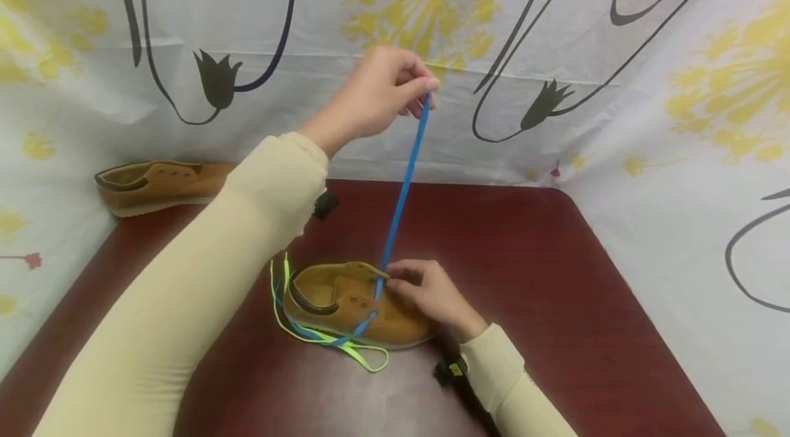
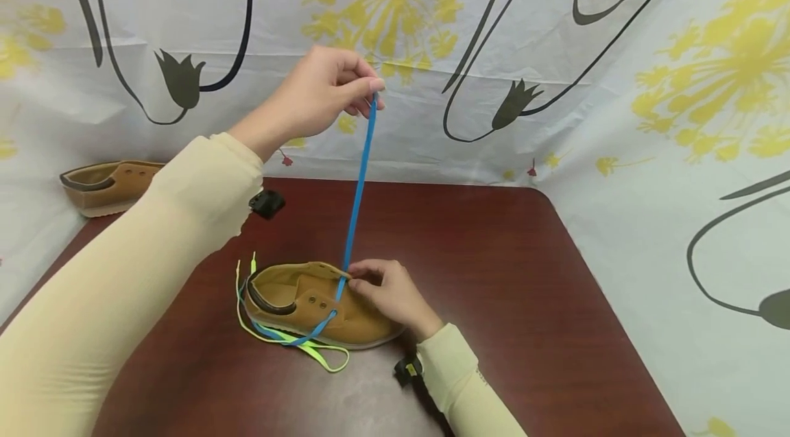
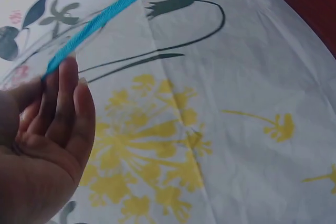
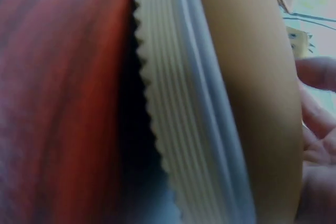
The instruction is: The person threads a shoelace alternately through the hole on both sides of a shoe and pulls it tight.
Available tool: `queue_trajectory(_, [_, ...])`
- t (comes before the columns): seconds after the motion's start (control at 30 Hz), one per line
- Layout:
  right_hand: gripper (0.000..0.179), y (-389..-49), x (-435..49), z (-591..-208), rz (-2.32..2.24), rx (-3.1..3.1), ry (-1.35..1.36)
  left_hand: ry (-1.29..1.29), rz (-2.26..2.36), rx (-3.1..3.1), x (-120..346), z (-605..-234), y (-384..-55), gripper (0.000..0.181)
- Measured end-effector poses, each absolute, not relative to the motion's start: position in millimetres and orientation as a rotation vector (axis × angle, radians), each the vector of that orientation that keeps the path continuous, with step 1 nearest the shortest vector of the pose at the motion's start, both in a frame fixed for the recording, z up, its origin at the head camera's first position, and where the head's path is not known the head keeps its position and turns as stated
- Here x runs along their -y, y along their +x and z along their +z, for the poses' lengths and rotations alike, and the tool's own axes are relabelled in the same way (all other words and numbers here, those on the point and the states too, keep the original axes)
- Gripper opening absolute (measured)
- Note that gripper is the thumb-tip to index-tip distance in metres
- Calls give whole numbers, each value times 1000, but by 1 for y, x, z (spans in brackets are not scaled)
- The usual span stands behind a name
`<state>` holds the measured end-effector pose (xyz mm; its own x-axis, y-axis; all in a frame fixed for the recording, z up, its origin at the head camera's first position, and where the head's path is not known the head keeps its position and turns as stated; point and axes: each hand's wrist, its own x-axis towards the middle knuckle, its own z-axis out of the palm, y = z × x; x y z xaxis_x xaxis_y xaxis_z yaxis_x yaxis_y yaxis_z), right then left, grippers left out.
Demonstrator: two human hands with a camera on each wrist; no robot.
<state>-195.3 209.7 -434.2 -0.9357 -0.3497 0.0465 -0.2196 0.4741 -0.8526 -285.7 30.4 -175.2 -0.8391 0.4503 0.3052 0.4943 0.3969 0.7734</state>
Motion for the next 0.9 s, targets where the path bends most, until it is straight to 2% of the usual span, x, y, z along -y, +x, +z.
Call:
queue_trajectory(0.17, [33, -196, -207, -425, -1587, -2376, -541, -1104, -1384, 2508, -17, -176, -263, 19])
queue_trajectory(0.33, [49, -203, -204, -417, -1778, -2088, -769, -1202, -1350, 2459, -2, -179, -236, 14])
queue_trajectory(0.5, [64, -205, -199, -392, -1979, -1699, -1036, -1323, -1331, 2338, 13, -189, -213, 10])
queue_trajectory(0.57, [63, -200, -192, -372, -2025, -1576, -1110, -1352, -1327, 2270, 19, -194, -204, 8])
queue_trajectory(0.7, [51, -193, -175, -337, -2039, -1508, -1268, -1378, -1306, 2142, 28, -204, -186, 7])
queue_trajectory(0.9, [37, -184, -159, -302, -2009, -1390, -1414, -1441, -1256, 1980, 38, -219, -164, 9])
